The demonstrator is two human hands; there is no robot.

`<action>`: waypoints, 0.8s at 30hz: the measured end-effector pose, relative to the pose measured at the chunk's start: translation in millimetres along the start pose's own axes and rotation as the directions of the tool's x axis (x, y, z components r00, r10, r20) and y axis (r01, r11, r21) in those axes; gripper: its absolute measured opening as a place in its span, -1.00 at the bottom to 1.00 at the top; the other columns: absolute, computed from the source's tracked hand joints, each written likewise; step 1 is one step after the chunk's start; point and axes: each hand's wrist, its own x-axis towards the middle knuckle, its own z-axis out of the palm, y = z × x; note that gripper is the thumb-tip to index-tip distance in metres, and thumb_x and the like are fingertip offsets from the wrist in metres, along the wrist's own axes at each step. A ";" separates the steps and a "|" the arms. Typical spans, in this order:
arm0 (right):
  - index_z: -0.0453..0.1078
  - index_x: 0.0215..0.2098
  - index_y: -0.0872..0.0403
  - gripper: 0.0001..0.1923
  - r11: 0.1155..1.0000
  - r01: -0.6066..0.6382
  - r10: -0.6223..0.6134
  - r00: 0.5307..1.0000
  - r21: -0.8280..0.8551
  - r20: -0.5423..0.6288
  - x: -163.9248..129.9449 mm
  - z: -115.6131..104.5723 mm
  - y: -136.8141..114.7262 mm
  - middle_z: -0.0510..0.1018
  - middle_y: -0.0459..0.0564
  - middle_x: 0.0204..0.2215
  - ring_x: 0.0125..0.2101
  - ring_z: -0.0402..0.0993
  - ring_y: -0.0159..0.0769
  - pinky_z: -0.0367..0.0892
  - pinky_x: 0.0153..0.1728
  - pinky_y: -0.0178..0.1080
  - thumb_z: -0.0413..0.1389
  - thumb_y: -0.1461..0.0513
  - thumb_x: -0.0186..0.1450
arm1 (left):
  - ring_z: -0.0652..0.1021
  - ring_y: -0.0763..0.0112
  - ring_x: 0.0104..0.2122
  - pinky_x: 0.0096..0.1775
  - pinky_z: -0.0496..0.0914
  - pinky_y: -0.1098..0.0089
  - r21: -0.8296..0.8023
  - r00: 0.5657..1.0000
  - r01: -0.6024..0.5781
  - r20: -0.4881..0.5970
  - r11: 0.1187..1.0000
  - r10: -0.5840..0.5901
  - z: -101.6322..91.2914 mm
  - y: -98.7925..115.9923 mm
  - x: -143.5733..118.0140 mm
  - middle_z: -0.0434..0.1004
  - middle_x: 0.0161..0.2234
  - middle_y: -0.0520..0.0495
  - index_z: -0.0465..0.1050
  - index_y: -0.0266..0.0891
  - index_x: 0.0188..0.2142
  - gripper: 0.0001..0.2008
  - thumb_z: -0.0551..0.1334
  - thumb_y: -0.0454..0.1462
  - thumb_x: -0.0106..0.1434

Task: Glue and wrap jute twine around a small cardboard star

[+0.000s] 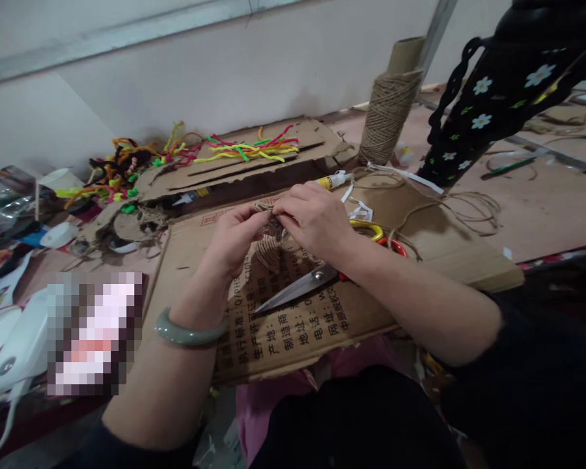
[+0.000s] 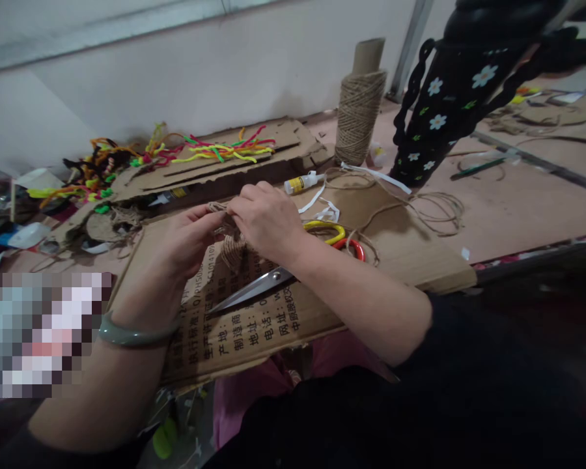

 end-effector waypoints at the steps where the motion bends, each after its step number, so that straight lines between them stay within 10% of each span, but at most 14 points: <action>1: 0.47 -0.32 0.11 -0.75 1.000 0.000 0.000 1.000 -0.004 0.004 0.3 -0.2 -0.2 0.50 0.04 -0.35 -0.30 0.26 -0.25 0.16 -0.25 -0.22 -0.05 0.24 0.31 | 0.38 0.54 -0.50 -0.43 0.26 0.50 -0.002 1.000 -0.001 0.003 1.000 0.001 -0.4 -0.4 0.0 0.42 -0.49 0.05 0.47 -0.25 -0.49 -0.89 0.31 -0.24 -0.01; 16: 0.41 -0.33 0.13 -0.90 0.960 -0.121 0.142 0.988 0.255 -0.068 3.6 0.0 1.6 0.49 0.00 -0.36 -0.28 0.32 -0.27 0.19 -0.21 -0.22 0.07 0.30 0.21 | 0.36 0.54 -0.52 -0.45 0.25 0.49 0.031 0.999 -0.032 -0.041 0.999 0.034 0.1 1.2 -0.6 0.46 -0.50 0.03 0.50 -0.26 -0.48 -0.91 0.30 -0.28 -0.02; 24: 0.39 -0.24 0.14 -0.81 0.758 -0.281 0.274 0.956 0.589 0.103 6.3 3.4 7.1 0.54 -0.02 -0.30 -0.28 0.43 -0.33 0.28 -0.21 -0.23 0.06 0.28 0.16 | 0.38 0.53 -0.52 -0.43 0.28 0.48 0.019 1.000 0.012 -0.022 1.000 -0.012 2.6 5.4 -1.9 0.45 -0.52 0.03 0.49 -0.27 -0.50 -0.90 0.32 -0.27 -0.04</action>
